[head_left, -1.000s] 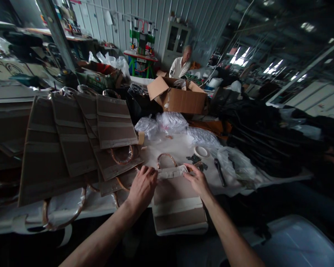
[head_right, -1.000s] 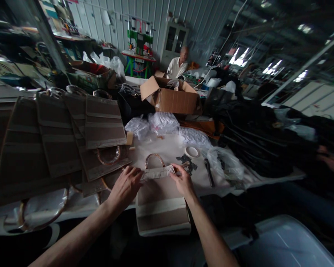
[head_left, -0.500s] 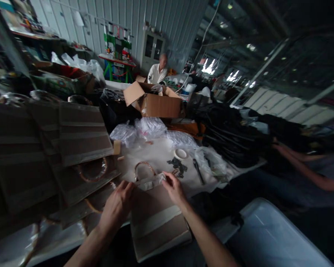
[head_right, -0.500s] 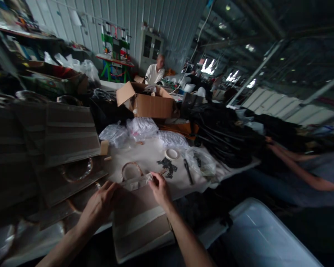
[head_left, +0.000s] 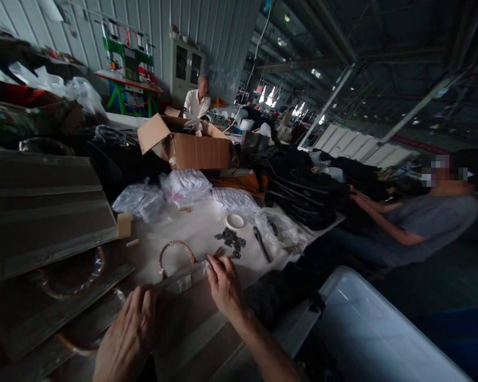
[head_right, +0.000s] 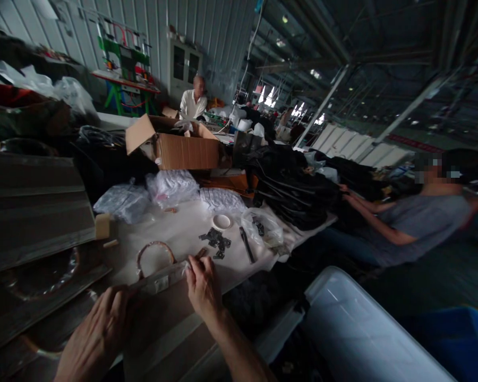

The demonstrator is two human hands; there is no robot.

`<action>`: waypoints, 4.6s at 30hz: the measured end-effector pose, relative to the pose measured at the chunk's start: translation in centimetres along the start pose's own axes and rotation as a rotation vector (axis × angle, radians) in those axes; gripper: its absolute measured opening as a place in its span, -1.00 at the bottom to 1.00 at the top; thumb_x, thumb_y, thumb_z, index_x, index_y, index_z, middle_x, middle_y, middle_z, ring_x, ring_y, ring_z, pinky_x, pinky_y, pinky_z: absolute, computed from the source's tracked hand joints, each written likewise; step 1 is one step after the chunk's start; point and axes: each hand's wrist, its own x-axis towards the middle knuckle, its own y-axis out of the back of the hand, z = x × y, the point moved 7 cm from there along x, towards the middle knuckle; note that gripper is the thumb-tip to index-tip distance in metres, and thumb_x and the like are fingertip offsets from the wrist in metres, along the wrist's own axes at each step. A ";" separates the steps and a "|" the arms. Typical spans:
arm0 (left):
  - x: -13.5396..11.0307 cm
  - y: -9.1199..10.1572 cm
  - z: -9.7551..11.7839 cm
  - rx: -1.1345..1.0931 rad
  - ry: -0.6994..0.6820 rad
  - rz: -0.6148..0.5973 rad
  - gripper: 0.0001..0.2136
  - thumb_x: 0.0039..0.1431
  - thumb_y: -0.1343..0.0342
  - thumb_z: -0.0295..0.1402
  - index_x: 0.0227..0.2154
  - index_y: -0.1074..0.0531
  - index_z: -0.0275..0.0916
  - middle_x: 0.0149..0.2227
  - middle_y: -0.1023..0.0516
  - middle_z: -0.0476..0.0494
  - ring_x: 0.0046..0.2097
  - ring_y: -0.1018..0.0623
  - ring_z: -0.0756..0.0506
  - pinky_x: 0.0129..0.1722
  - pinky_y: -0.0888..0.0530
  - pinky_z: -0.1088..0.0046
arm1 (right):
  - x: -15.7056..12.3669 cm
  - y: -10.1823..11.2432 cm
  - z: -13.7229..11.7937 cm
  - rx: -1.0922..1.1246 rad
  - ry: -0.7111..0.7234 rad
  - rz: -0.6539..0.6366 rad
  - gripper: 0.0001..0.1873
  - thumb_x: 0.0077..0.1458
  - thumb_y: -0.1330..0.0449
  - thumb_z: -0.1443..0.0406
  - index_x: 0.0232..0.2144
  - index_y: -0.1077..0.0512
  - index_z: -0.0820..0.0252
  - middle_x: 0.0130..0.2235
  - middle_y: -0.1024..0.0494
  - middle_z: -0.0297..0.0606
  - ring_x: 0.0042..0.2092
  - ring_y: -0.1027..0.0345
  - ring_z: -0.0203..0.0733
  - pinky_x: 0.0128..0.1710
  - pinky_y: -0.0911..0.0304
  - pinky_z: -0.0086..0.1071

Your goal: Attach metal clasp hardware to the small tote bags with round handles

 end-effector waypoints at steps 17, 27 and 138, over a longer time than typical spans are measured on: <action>1.0 0.0 0.2 -0.021 0.038 -0.065 -0.88 0.49 0.16 -0.38 -0.13 -0.27 -0.16 -0.18 -0.40 -0.15 -0.20 -0.48 -0.20 -0.25 -0.43 0.26 | 3.7 7.6 14.1 0.255 -0.356 0.046 -0.45 0.08 -0.25 -0.11 -0.11 -0.55 0.19 -0.14 -0.61 -0.13 -0.33 -0.56 -0.09 -0.25 -0.49 -0.19; 0.7 -0.3 -0.4 -0.133 0.079 -0.067 -0.85 0.49 0.13 -0.31 -0.16 -0.33 -0.16 -0.22 -0.39 -0.12 -0.26 -0.50 -0.15 -0.26 -0.49 0.29 | 5.3 7.6 15.1 0.085 -0.428 0.115 -0.53 -0.01 -0.22 -0.11 -0.33 -0.55 0.15 -0.43 -0.60 -0.29 -0.55 -0.40 -0.18 -0.56 -0.29 -0.36; -4.1 2.1 0.5 -0.086 0.181 -0.116 -0.67 0.50 0.01 -0.25 0.22 -0.39 -0.17 0.34 -0.40 -0.13 0.35 -0.31 -0.23 0.23 -0.32 0.11 | 0.8 -8.4 -7.9 0.167 0.075 -0.420 -0.78 0.25 -0.24 0.19 -0.12 -0.57 0.14 -0.19 -0.54 -0.17 -0.30 -0.45 -0.18 -0.33 -0.43 -0.38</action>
